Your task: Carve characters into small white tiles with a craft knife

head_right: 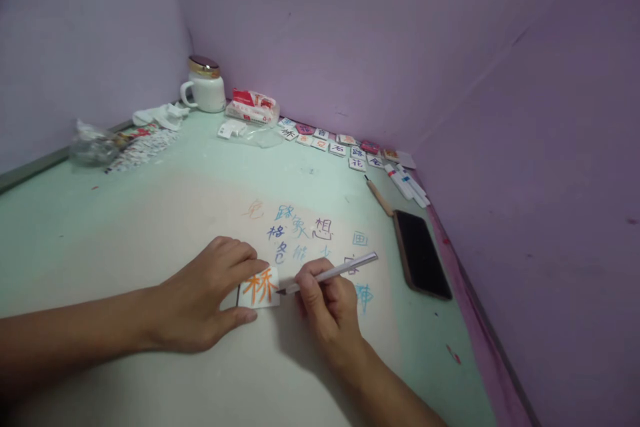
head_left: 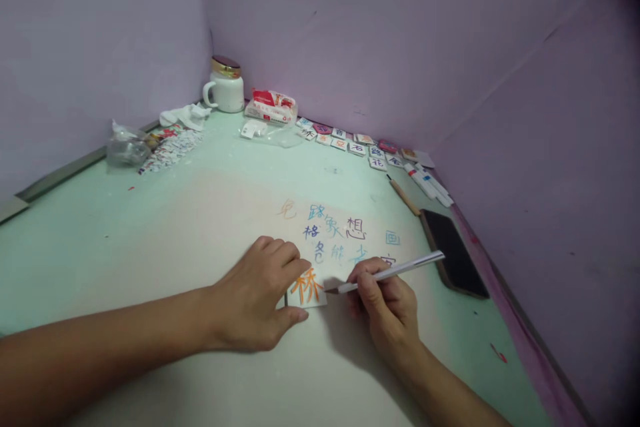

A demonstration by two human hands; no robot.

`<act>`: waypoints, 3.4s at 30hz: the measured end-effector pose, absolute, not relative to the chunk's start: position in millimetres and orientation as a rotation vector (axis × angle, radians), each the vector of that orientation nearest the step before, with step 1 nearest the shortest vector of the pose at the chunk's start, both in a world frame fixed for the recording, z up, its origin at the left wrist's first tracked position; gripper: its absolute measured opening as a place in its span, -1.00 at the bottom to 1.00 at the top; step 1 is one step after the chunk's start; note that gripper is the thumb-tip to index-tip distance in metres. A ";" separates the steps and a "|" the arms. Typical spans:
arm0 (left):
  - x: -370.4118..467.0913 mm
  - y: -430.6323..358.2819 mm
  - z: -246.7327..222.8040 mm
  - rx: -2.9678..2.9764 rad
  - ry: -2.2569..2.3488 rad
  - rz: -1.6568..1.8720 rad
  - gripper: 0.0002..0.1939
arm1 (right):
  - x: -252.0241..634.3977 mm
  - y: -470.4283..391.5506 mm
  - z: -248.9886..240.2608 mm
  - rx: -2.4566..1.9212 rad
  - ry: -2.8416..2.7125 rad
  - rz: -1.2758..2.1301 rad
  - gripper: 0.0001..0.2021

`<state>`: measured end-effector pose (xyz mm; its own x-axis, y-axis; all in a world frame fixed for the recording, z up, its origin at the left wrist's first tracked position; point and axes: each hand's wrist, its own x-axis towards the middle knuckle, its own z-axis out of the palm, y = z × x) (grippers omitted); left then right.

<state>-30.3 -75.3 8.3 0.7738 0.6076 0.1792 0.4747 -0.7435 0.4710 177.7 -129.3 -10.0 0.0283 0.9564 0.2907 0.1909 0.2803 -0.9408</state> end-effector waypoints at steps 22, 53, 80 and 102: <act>-26.5 -83.1 5.2 2.526 0.920 0.473 -0.64 | 176.2 -131.7 -8.5 -1.081 -1.665 0.689 -0.85; -25.4 -83.0 8.7 2.496 0.935 0.465 -0.72 | 171.1 -135.4 -4.7 -0.991 -1.965 0.563 -0.86; -29.2 -81.3 4.3 2.417 0.675 0.808 -0.44 | 178.9 -133.8 -15.3 -1.084 -1.509 0.638 -0.82; -22.5 -90.2 7.7 2.424 1.103 0.512 -0.53 | 179.7 -117.5 -11.9 -1.084 -1.659 0.673 -0.88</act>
